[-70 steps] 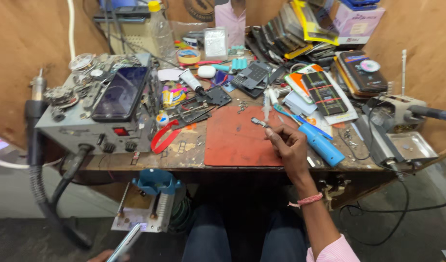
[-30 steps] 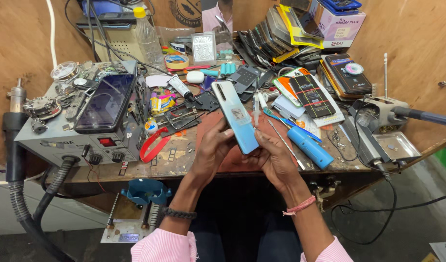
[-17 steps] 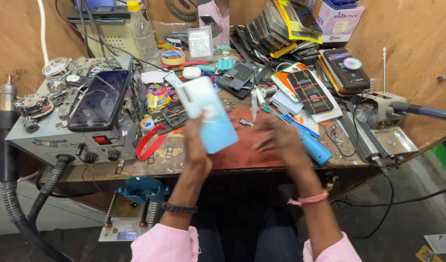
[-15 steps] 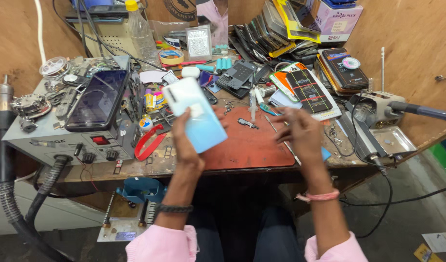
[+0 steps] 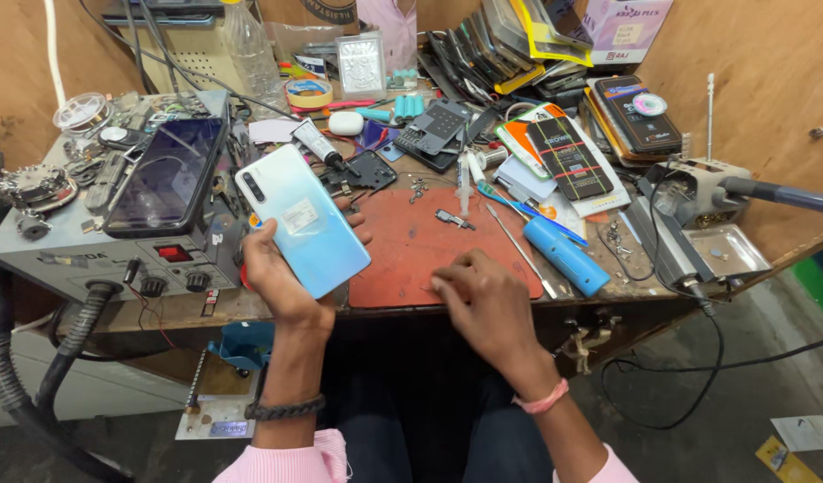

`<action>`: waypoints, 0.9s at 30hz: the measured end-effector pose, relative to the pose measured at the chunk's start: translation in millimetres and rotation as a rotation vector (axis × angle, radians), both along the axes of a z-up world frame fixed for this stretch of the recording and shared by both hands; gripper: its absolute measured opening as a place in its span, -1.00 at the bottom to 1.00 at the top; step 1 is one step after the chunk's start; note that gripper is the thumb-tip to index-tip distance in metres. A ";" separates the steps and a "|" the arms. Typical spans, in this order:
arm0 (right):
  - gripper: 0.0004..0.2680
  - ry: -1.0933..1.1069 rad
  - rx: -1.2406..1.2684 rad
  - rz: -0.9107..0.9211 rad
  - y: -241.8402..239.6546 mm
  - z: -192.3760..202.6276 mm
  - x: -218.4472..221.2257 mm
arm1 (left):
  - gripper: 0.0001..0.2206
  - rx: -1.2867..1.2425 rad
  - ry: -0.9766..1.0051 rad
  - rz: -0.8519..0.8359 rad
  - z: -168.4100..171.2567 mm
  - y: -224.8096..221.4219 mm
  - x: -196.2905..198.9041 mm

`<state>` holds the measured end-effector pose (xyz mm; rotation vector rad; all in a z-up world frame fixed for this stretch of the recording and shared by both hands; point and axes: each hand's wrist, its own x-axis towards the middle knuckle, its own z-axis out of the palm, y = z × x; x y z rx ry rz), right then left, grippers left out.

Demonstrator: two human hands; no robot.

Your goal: The person applies adhesive to a smartphone frame, inserts a battery, and secures the back cover using rubber bands. They then handle a second phone, remove its back cover, and use a heat gun on it.

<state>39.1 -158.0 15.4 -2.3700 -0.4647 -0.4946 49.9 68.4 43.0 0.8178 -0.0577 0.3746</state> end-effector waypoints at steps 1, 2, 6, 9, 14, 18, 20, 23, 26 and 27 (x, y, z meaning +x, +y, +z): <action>-0.89 -0.008 -0.003 0.022 3.0 1.1 -4.9 | -0.39 0.003 0.001 0.001 1.5 3.6 -1.3; -0.89 -0.016 -0.007 0.045 6.0 2.4 -9.5 | -0.38 -0.007 -0.012 -0.007 3.8 7.5 -2.8; -0.83 -0.203 -0.101 0.056 11.2 5.1 -24.6 | -0.34 -0.065 -0.001 -0.065 21.0 17.2 -2.5; -0.81 -0.256 -0.078 0.043 10.0 1.2 -33.6 | -0.33 -0.074 -0.003 -0.130 38.3 22.5 -1.5; -0.88 -0.249 -0.014 0.037 1.7 -3.5 -38.4 | -0.33 -0.070 -0.112 -0.270 66.6 25.1 -3.0; -0.90 -0.219 0.011 0.047 -1.6 -2.7 -34.0 | -0.37 -0.123 -0.159 -0.332 81.6 30.9 -7.1; -0.90 -0.187 0.004 0.033 -3.3 -2.4 -28.7 | -0.38 -0.129 -0.152 -0.327 85.1 34.3 -9.4; -0.89 -0.257 -0.061 -0.023 -7.8 -0.9 -16.8 | -0.37 -0.108 -0.136 -0.294 86.4 39.1 -12.9; -0.84 -0.392 -0.237 -0.273 -23.0 5.6 -2.1 | -0.38 -0.026 -0.121 -0.237 80.3 41.2 -16.2; -0.81 -0.418 -0.279 -0.326 -30.9 8.9 2.3 | -0.38 0.029 -0.114 -0.204 75.8 39.4 -15.7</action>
